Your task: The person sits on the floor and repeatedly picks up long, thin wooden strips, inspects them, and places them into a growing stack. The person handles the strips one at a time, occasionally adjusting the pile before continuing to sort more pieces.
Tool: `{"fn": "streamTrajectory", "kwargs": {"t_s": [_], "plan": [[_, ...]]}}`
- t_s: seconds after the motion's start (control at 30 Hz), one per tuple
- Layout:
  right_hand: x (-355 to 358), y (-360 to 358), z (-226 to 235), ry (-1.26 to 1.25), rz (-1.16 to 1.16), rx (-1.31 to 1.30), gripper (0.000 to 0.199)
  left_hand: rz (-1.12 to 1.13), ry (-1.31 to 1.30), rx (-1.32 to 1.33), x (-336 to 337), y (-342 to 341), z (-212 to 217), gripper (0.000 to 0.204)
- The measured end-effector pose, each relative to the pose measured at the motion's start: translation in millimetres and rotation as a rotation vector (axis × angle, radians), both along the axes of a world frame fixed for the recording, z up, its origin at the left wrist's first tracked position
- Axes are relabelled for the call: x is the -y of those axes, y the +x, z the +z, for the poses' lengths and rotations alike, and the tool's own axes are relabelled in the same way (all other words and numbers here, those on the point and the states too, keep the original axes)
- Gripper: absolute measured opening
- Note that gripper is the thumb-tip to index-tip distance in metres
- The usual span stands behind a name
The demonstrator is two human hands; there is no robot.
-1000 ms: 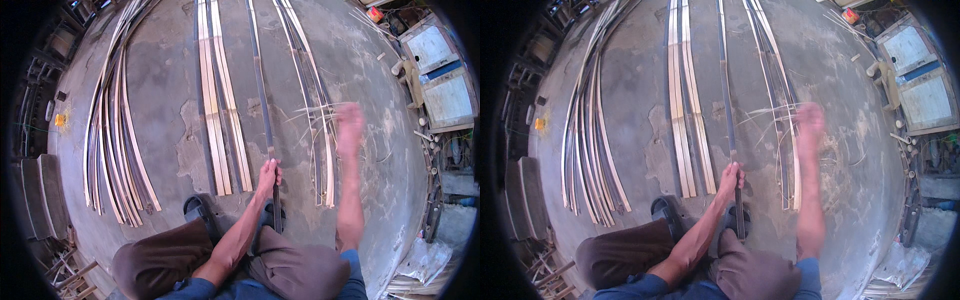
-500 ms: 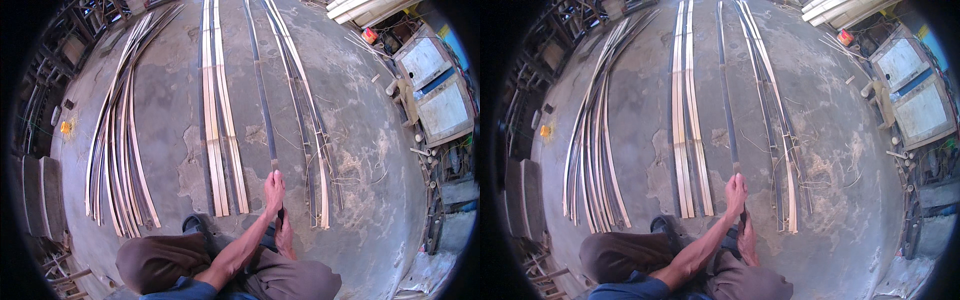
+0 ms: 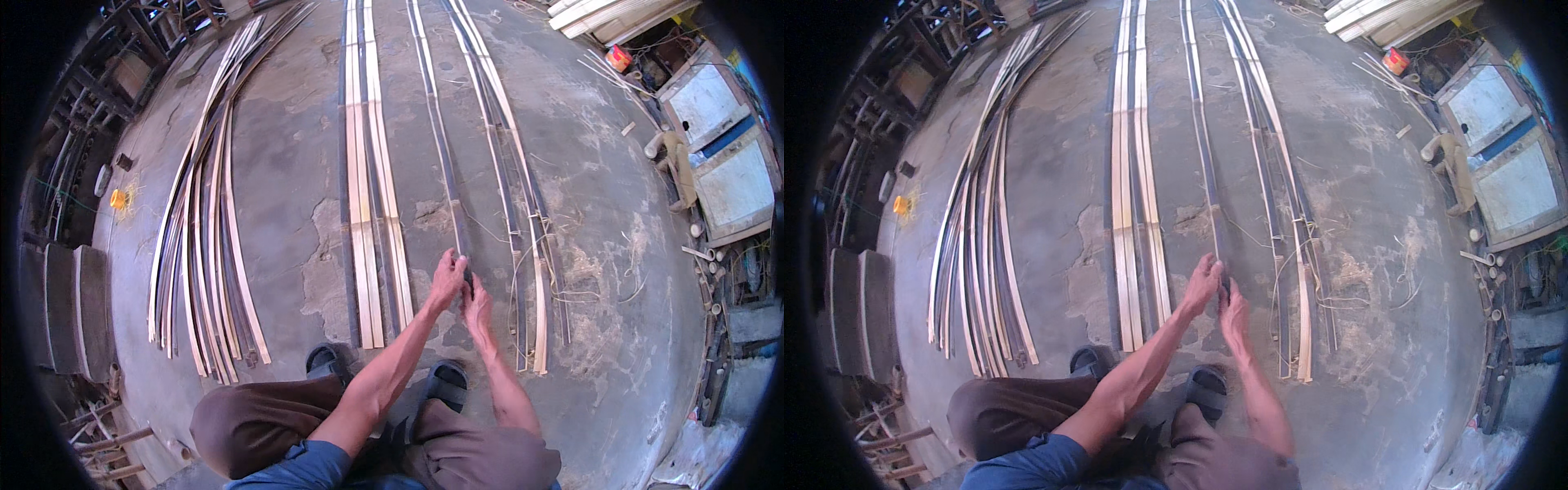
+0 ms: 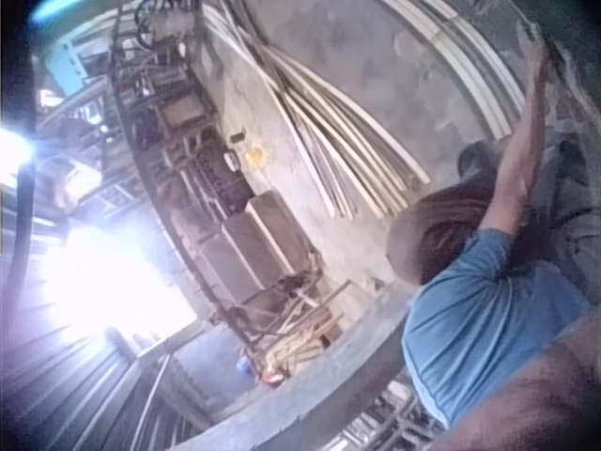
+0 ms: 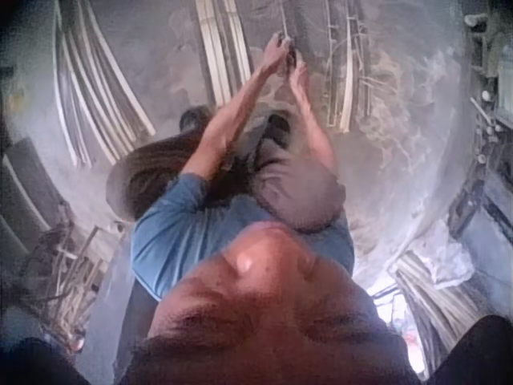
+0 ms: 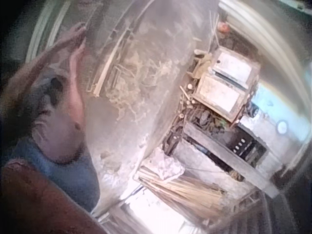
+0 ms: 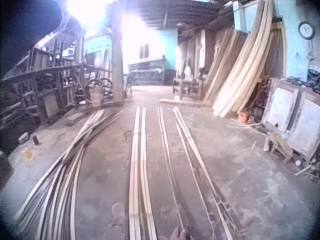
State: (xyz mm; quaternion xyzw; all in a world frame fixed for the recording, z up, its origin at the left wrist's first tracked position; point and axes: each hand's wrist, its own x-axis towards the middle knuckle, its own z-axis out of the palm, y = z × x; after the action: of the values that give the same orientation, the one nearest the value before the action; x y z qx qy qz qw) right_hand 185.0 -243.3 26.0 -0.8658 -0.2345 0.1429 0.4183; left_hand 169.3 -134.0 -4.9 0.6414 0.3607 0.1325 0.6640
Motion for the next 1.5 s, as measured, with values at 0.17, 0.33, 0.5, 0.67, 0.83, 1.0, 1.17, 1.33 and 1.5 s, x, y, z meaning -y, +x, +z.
{"fn": "streamTrajectory", "kwargs": {"t_s": [0.17, 0.33, 0.5, 0.67, 0.83, 1.0, 1.17, 1.33, 1.5], "plan": [[11.2, 18.3, -6.4, -0.439, 0.149, 0.2, 0.033, -0.008, 0.167, 0.015, 11.6, -37.9, 8.3, 0.035], [17.6, 19.8, 20.1, -0.373, 0.038, 0.27, 0.041, 0.045, 0.482, 0.019, 0.1, -64.8, 21.3, 0.024], [13.6, -3.9, 35.5, -0.1, -0.038, 0.142, 0.044, 0.141, 0.825, 0.012, -35.9, -78.2, 20.8, 0.026], [-11.9, -48.0, 43.6, 0.075, -0.036, 0.106, 0.049, 0.072, 0.975, -0.231, -61.8, -96.7, 4.9, 0.047], [-22.7, -71.7, 0.2, -0.033, 0.054, 0.008, 0.051, -0.145, 1.099, -0.405, -65.1, -109.7, -3.7, 0.057], [-33.5, -78.6, -27.3, -0.091, 0.123, -0.024, 0.049, -0.291, 1.143, -0.411, -67.3, -121.0, -8.3, 0.058], [-36.0, -81.2, -30.7, -0.086, 0.179, -0.01, 0.051, -0.313, 1.149, -0.41, -69.8, -125.1, -10.5, 0.058], [-37.4, -75.8, -28.3, -0.094, 0.292, 0.174, 0.052, -0.36, 1.072, -0.408, -75.7, -126.9, -8.4, 0.057], [-42.2, -61.9, -1.7, -0.331, 0.371, 0.009, 0.053, -0.305, 1.129, -0.408, -74.7, -127.3, -11.9, 0.056]]}}
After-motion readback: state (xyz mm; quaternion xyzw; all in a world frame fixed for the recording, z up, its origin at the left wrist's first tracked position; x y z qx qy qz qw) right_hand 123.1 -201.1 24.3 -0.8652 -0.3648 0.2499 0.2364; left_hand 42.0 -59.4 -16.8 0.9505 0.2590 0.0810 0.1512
